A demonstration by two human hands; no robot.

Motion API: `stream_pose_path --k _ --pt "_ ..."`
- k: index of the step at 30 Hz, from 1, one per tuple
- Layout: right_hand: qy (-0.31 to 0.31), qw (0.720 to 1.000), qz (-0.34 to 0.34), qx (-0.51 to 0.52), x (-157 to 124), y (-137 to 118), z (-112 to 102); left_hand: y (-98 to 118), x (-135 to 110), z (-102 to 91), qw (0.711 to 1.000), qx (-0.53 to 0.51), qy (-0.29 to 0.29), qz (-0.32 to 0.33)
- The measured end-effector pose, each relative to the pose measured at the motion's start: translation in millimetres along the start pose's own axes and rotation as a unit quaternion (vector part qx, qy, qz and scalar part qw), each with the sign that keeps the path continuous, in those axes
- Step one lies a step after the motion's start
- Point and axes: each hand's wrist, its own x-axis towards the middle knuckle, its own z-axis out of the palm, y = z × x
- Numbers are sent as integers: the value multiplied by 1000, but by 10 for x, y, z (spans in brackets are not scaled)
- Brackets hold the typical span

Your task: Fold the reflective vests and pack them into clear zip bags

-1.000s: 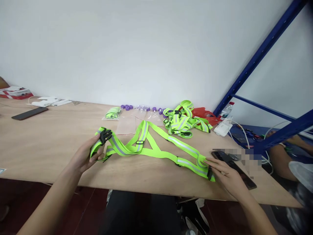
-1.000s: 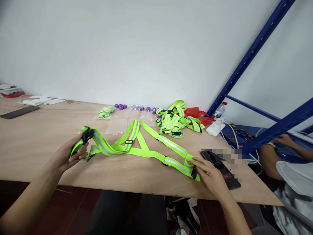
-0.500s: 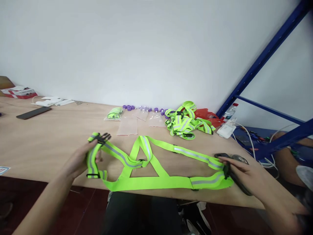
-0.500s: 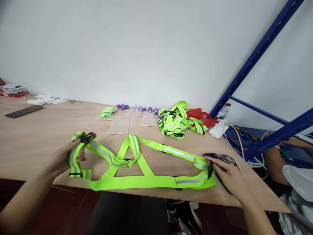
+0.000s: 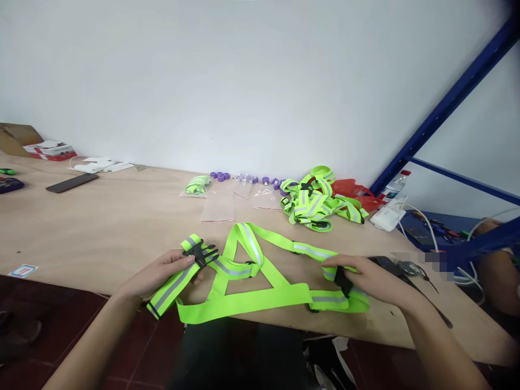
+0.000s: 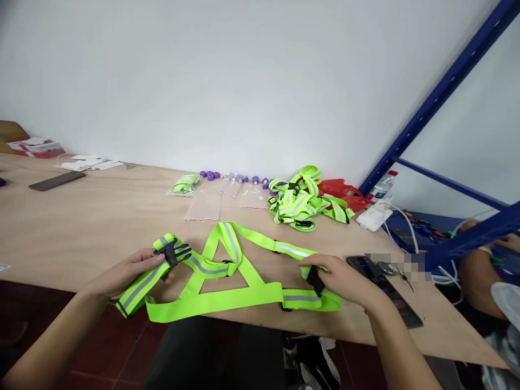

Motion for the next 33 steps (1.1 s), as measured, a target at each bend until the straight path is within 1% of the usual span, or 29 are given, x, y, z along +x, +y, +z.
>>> stream_pose_path --k 3,7,9,10,13,17,18,19,21,23,25,27,29,33 --pt "-29 999 -10 -16 176 -90 7 -48 -23 -94 1000 -2 11 -16" --pt "-60 997 -52 23 331 -105 -22 -122 -51 -201 999 3 35 -36" --pt "-45 994 -83 50 403 -166 -46 -134 -57 -226 996 31 72 -38" --pt "-26 993 -97 63 450 -231 -48 -131 -57 -227 994 48 96 -33" --pt "40 986 -140 77 678 -585 26 -104 -48 -191 986 77 147 10" --pt "39 970 -238 -38 1182 -1196 287 -88 -62 -136 983 55 162 72" --pt "31 971 -225 -74 1325 -1314 362 -88 -78 -136 983 52 155 78" --pt "31 977 -181 -105 1465 -1406 437 -87 -100 -142 985 53 141 81" --pt "8 982 -148 -116 1717 -1507 573 -72 -162 -162 989 64 101 90" --pt "-20 984 -139 -106 1909 -1516 681 -40 -235 -179 990 81 61 101" --pt "-35 985 -151 -81 2035 -1474 745 -2 -299 -182 988 103 31 115" --pt "-30 985 -164 -50 2110 -1410 756 28 -339 -178 984 128 9 121" --pt "-8 986 -162 -23 2158 -1337 719 36 -352 -176 982 146 -15 115" --pt "70 988 -136 -2 2225 -1150 565 3 -339 -197 983 155 -58 83"
